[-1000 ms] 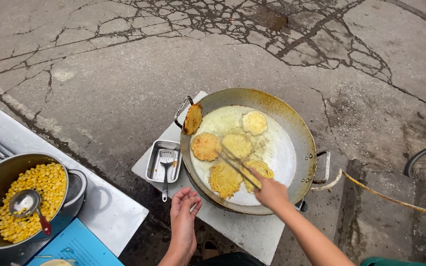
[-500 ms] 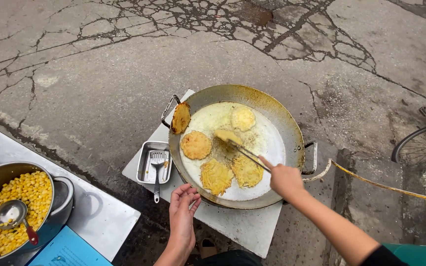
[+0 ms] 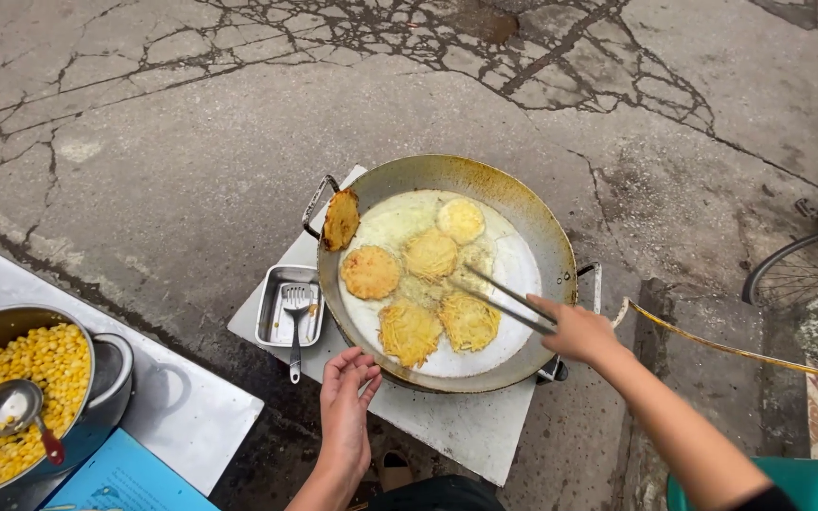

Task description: Preparing and frying potato pancakes in a large pan, including mixing ingredients and transferring cooked items.

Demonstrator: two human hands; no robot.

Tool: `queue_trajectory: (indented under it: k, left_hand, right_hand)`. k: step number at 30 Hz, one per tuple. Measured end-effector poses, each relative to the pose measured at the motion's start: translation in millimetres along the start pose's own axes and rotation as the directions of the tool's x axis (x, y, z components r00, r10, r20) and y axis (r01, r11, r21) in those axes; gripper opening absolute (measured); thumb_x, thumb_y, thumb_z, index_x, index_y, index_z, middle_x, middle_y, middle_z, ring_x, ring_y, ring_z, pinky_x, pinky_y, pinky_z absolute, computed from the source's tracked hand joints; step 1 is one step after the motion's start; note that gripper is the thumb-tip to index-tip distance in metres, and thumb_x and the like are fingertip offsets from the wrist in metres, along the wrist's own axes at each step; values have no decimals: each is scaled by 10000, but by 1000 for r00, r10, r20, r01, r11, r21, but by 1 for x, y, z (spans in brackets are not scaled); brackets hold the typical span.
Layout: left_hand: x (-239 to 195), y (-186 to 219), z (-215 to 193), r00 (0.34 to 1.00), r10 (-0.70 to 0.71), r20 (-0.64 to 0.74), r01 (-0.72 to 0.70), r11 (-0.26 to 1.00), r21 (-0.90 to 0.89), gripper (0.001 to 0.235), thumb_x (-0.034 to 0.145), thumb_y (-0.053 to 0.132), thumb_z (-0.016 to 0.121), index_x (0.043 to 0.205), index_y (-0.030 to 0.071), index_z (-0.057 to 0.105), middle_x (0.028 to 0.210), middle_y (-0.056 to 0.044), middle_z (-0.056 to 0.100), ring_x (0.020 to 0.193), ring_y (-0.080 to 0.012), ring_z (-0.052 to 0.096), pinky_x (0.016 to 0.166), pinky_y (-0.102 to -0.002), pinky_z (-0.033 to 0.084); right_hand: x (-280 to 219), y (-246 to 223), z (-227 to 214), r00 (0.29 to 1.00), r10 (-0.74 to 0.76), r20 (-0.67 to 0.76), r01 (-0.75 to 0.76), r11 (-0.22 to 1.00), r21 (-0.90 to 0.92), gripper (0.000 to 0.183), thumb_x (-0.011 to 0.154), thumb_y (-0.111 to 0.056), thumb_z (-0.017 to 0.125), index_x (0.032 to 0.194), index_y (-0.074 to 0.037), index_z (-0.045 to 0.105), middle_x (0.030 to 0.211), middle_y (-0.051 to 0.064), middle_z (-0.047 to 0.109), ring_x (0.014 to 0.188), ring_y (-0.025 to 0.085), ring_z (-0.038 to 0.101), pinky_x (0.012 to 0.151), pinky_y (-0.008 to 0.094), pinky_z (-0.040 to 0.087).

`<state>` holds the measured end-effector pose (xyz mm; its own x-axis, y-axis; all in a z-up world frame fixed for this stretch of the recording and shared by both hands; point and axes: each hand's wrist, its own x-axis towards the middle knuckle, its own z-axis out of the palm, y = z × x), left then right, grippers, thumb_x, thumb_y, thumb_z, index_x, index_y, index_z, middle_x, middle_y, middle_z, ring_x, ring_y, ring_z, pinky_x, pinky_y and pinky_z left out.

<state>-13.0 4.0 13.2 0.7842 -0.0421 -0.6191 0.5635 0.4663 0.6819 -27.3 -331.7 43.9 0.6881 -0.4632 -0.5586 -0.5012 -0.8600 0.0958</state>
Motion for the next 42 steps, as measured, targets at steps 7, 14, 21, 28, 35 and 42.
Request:
queue_trajectory:
  k: [7, 14, 21, 28, 35, 42]
  left_hand:
    - [-1, -20, 12, 998, -47, 37, 46, 998, 35, 238, 998, 25, 525, 1218, 49, 613, 1117, -129, 660, 967, -226, 639, 974, -371, 542]
    - [3, -29, 17, 999, -12, 51, 10, 999, 34, 234, 990, 17, 543, 1202, 67, 625, 1109, -120, 658, 985, -207, 651, 987, -342, 544]
    - [8, -38, 16, 997, 82, 3, -82, 995, 63, 242, 980, 13, 551, 1193, 89, 635, 1130, -83, 655, 1086, -178, 633, 1050, -304, 502]
    - [6, -39, 12, 995, 100, 11, -100, 993, 60, 242, 973, 31, 539, 1192, 91, 623, 1139, -84, 650, 1089, -170, 620, 1050, -309, 488]
    - [4, -32, 2, 996, 87, -22, -87, 996, -1, 251, 978, -30, 529, 1202, 41, 617, 1136, -123, 645, 1063, -203, 624, 1016, -320, 519]
    - [1, -27, -11, 993, 78, -87, -82, 996, -39, 230, 1008, 7, 519, 1217, 47, 608, 1139, -126, 641, 1012, -206, 628, 991, -346, 527]
  right_hand:
    - [3, 67, 67, 966, -254, 46, 238, 810, -535, 1028, 737, 12, 456, 1587, -519, 230, 703, -62, 584, 591, 118, 572, 498, 316, 431]
    - [-20, 35, 40, 992, -119, -29, 90, 869, -486, 945, 834, -101, 521, 1602, -525, 170, 865, -61, 687, 765, 121, 674, 601, 301, 505]
    - [-24, -22, 74, 927, -357, 115, 375, 879, -294, 902, 830, -78, 495, 1601, -479, 253, 608, -49, 390, 559, 125, 384, 511, 298, 332]
    - [-18, 9, 78, 961, -276, 34, 257, 838, -482, 929, 854, -119, 542, 1628, -458, 157, 812, -14, 640, 711, 176, 629, 562, 347, 470]
    - [-2, 7, 38, 987, -161, -1, 156, 955, -251, 848, 910, -150, 542, 1604, -494, 197, 972, -32, 671, 766, 99, 653, 561, 231, 535]
    - [16, 15, -2, 971, 81, 226, -99, 993, 70, 772, 916, -123, 541, 1605, -372, 296, 1019, 12, 699, 580, 108, 563, 473, 214, 494]
